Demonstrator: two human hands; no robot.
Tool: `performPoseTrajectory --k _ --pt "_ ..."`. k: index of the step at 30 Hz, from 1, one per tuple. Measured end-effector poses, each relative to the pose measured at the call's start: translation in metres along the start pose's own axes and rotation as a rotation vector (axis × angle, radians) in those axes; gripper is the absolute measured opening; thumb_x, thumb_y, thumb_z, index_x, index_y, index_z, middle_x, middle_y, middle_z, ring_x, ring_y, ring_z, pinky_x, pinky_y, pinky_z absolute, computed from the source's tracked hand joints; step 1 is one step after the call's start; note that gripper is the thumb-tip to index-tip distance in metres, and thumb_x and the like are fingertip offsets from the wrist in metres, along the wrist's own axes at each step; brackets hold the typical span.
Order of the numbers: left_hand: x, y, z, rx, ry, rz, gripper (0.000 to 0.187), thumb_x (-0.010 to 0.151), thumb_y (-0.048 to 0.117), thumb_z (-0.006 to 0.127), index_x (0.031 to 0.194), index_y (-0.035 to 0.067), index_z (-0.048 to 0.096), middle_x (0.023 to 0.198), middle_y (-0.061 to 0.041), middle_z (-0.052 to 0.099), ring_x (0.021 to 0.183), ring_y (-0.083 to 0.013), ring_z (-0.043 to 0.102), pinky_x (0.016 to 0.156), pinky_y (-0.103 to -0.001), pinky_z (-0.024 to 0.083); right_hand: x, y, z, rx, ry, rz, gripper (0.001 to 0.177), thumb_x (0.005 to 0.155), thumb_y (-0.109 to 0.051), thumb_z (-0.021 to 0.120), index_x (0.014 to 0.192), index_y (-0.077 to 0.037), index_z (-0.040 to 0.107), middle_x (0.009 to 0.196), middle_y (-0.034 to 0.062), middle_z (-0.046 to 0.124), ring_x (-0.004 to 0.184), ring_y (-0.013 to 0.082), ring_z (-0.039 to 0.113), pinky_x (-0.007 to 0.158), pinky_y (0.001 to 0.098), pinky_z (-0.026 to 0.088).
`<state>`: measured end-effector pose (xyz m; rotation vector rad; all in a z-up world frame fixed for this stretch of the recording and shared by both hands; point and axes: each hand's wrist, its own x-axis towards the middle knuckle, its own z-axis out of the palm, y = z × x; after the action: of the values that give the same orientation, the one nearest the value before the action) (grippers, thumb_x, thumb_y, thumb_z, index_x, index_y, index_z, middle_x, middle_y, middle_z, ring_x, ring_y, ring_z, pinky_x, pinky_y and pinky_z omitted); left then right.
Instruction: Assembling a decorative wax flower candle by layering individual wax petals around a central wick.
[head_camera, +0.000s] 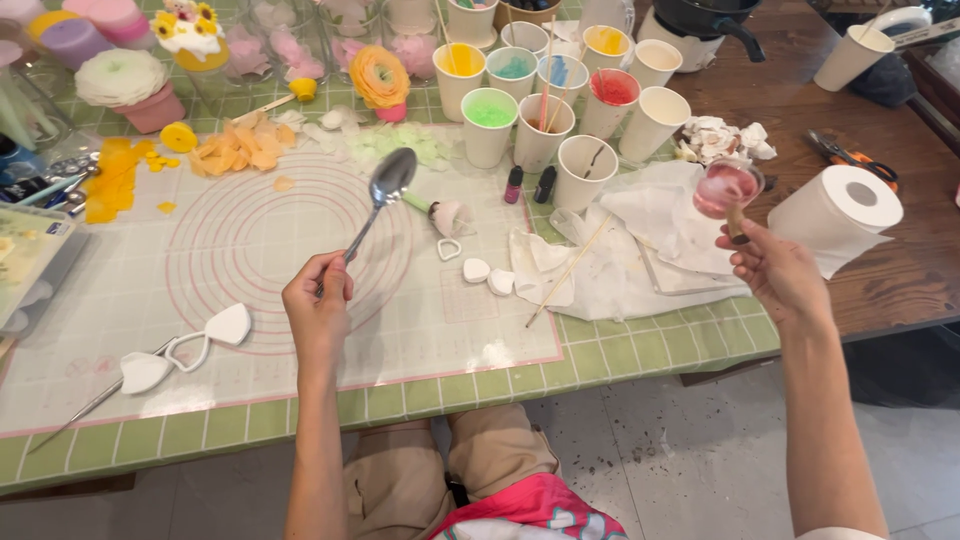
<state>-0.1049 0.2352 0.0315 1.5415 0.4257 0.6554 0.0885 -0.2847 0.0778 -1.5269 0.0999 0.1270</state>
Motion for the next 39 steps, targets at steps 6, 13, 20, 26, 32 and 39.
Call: performPoseTrajectory --k 6,13,20,26,32,39 --pt "0.004 -0.019 -0.040 -0.295 0.098 -0.084 0.025 0.110 0.021 0.052 0.116 0.001 0.066 0.069 -0.001 0.058 0.056 -0.0078 0.046 0.053 -0.024 0.039 -0.005 -0.031 0.038 0.074 -0.175 -0.054 0.028 0.111 -0.020 0.061 0.120 0.006 0.064 0.098 0.0099 0.072 0.070 0.0064 0.060 0.060 0.0180 0.049" --pt "0.005 -0.036 -0.098 -0.503 0.205 0.028 0.020 0.109 0.021 0.054 0.119 0.004 0.060 0.076 -0.006 0.064 0.061 -0.0119 0.056 0.059 -0.027 0.047 -0.012 -0.043 0.138 -0.036 -0.349 -0.023 0.032 0.108 -0.020 0.052 0.122 0.007 0.061 0.103 0.0137 0.072 0.074 0.0103 0.065 0.061 0.0216 0.050" --pt "-0.006 -0.017 -0.127 -0.452 0.264 0.076 0.018 0.109 0.019 0.055 0.118 0.003 0.059 0.072 -0.004 0.061 0.059 -0.0102 0.050 0.056 -0.026 0.041 0.011 0.011 0.251 0.092 -0.708 0.077 0.033 0.107 -0.022 0.056 0.121 0.006 0.065 0.106 0.0106 0.073 0.072 0.0092 0.061 0.065 0.0224 0.049" --pt "-0.013 -0.008 -0.142 -0.332 0.282 0.055 0.016 0.108 0.015 0.054 0.115 0.002 0.061 0.066 0.000 0.055 0.056 -0.0067 0.042 0.052 -0.023 0.033 0.007 0.058 0.353 0.101 -0.819 0.178 0.030 0.103 -0.022 0.062 0.117 0.003 0.069 0.103 0.0082 0.074 0.069 0.0066 0.060 0.062 0.0211 0.050" --pt "-0.014 -0.010 -0.156 -0.251 0.279 0.027 0.017 0.106 0.015 0.055 0.113 0.002 0.063 0.063 0.003 0.049 0.056 -0.0041 0.036 0.050 -0.023 0.027 -0.010 0.072 0.419 0.039 -0.856 0.251 0.029 0.100 -0.023 0.065 0.115 0.002 0.071 0.098 0.0060 0.076 0.067 0.0041 0.062 0.060 0.0189 0.053" --pt "-0.014 -0.012 -0.161 -0.228 0.282 -0.018 0.016 0.105 0.016 0.056 0.112 0.003 0.064 0.060 0.004 0.047 0.054 -0.0031 0.034 0.048 -0.022 0.024 -0.004 0.085 0.449 -0.034 -0.865 0.251 0.026 0.099 -0.024 0.067 0.111 -0.002 0.074 0.096 0.0034 0.076 0.065 0.0031 0.062 0.062 0.0192 0.054"
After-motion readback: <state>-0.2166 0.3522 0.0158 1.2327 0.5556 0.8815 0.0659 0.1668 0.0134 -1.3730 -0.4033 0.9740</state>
